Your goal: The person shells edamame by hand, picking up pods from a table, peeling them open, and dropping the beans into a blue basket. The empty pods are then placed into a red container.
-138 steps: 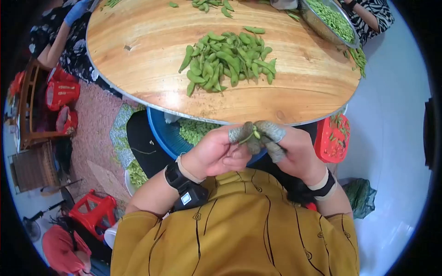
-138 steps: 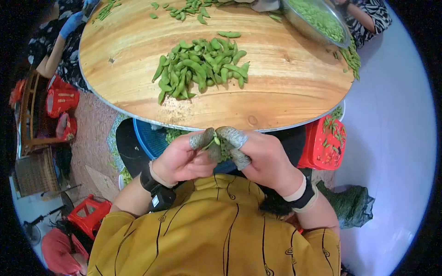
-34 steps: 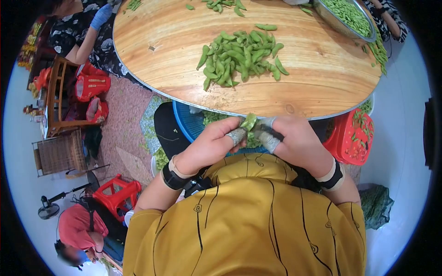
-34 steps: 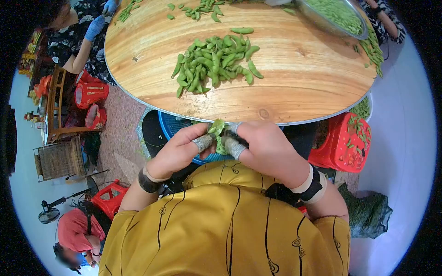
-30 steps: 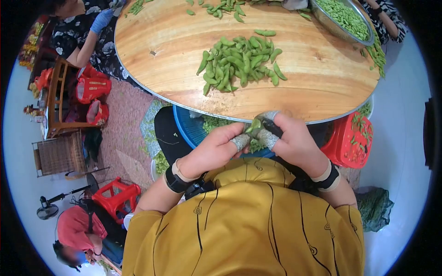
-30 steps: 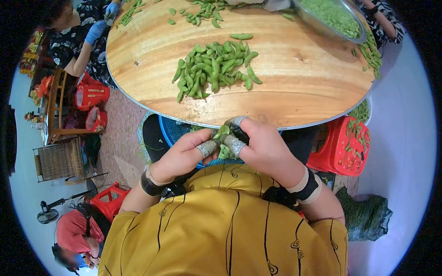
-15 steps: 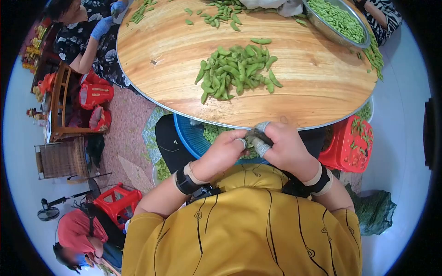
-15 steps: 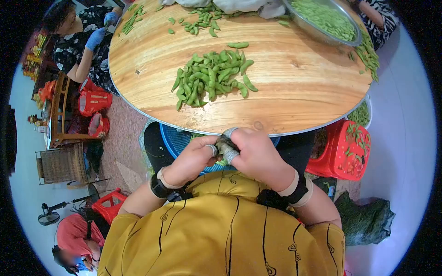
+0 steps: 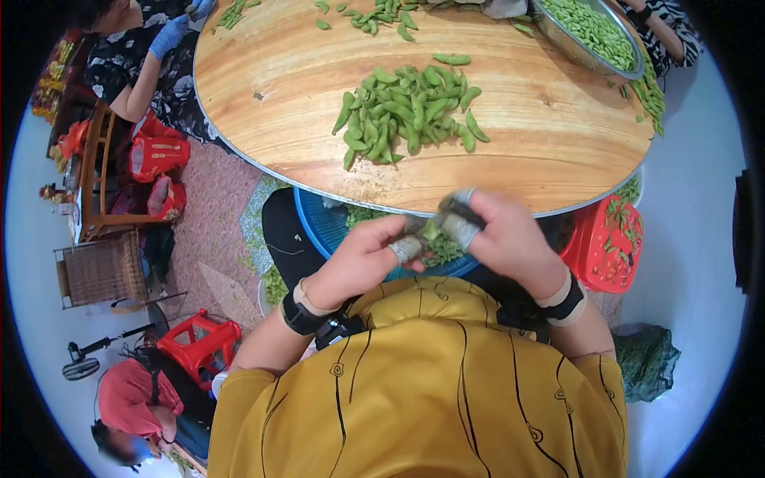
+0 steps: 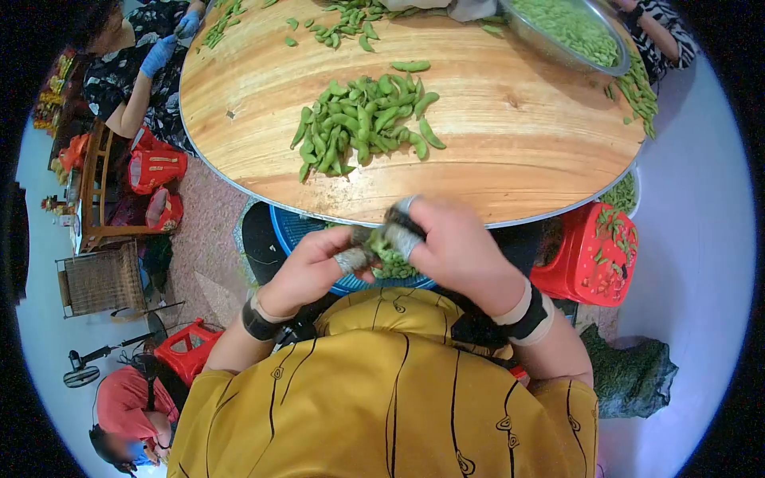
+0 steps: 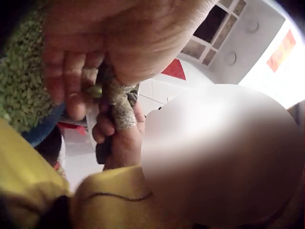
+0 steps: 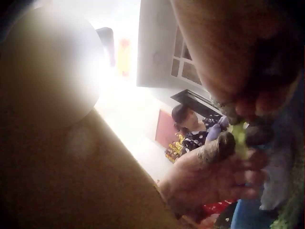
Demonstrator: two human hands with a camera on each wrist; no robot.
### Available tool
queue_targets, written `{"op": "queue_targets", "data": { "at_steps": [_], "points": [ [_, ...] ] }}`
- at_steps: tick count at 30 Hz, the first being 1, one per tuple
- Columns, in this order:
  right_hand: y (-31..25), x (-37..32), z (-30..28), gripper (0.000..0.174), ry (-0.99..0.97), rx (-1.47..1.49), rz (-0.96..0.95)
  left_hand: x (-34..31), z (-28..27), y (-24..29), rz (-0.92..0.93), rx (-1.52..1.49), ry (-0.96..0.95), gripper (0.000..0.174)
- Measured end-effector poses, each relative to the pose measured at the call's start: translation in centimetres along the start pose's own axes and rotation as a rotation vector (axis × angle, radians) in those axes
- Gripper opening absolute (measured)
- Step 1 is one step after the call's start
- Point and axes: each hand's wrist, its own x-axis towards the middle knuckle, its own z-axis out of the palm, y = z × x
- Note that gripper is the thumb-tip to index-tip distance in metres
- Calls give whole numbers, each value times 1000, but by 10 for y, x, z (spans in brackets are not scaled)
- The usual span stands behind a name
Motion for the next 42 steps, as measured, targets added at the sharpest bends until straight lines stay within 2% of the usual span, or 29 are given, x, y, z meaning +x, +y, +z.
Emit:
{"op": "queue_targets", "data": {
  "at_steps": [2, 3, 4, 6, 8, 10, 12, 13, 15, 16, 17, 19, 20, 21, 23, 24, 26, 27, 28, 31, 33, 36, 37, 42],
  "points": [
    [-5, 13, -14, 19, 258, -37, 78, -7, -4, 2, 128, 277, 205, 24],
    [-5, 20, -23, 21, 356, -197, 6, -12, -9, -1, 198, 354, 254, 24],
    [0, 27, -28, 21, 357, -198, 4, -19, -15, -4, 200, 354, 254, 24],
    [16, 39, -35, 26, 406, -436, -27, -34, -28, -11, 199, 704, 491, 24],
    [28, 45, -37, 26, 364, -451, -34, -45, -41, -29, 239, 771, 714, 22],
    [30, 47, -37, 17, 378, -444, -87, -59, -67, -51, 81, 976, 809, 22],
    [31, 46, -36, 17, 395, -440, -82, -72, -102, -80, 303, 1292, 776, 24],
    [31, 45, -36, 18, 414, -440, -76, -79, -114, -87, 302, 1293, 778, 24],
    [30, 38, -38, 19, 412, -382, -25, -95, -138, -96, 87, 1612, 1234, 29],
    [28, 33, -38, 21, 406, -323, 27, -116, -161, -96, -58, 1349, 1203, 31],
    [25, 28, -38, 21, 404, -324, 28, -131, -183, -108, -262, 1359, 1309, 29],
    [16, 19, -34, 23, 393, 54, 126, -125, -157, -82, -205, 1448, 1367, 32],
    [12, 17, -31, 23, 388, 56, 124, -120, -137, -60, -145, 1542, 1421, 36],
    [7, 15, -26, 22, 352, 180, 131, -111, -114, -34, 4, 1524, 1274, 35],
    [-8, 11, -17, 21, 274, 382, 142, -87, -68, 5, 91, 1080, 875, 31],
    [-19, 12, -12, 19, 229, 368, 144, -72, -43, 14, 90, 764, 704, 25],
    [-29, 11, -1, 20, 214, 199, -5, -43, -4, 28, 154, 377, 399, 29],
    [-28, 12, 4, 21, 210, 109, -126, -30, 10, 37, 139, 209, 318, 29],
    [-33, 9, 7, 24, 134, 95, -81, -16, 14, 33, 114, 202, 291, 23],
    [-27, 6, 10, 27, 209, -64, -168, 3, 14, 22, 129, 119, 285, 22],
    [-28, 2, 4, 32, 168, 206, 6, 6, 16, 21, 166, -46, 421, 20],
    [-14, -2, 3, 34, 153, 233, 13, 7, 19, 27, 113, -29, 418, 22],
    [-10, -4, 0, 35, 62, 203, 78, 6, 20, 28, 110, -28, 417, 22],
    [-20, 3, -6, 34, -19, 268, 14, 8, 15, 22, 86, 21, 334, 21]
  ]
}}
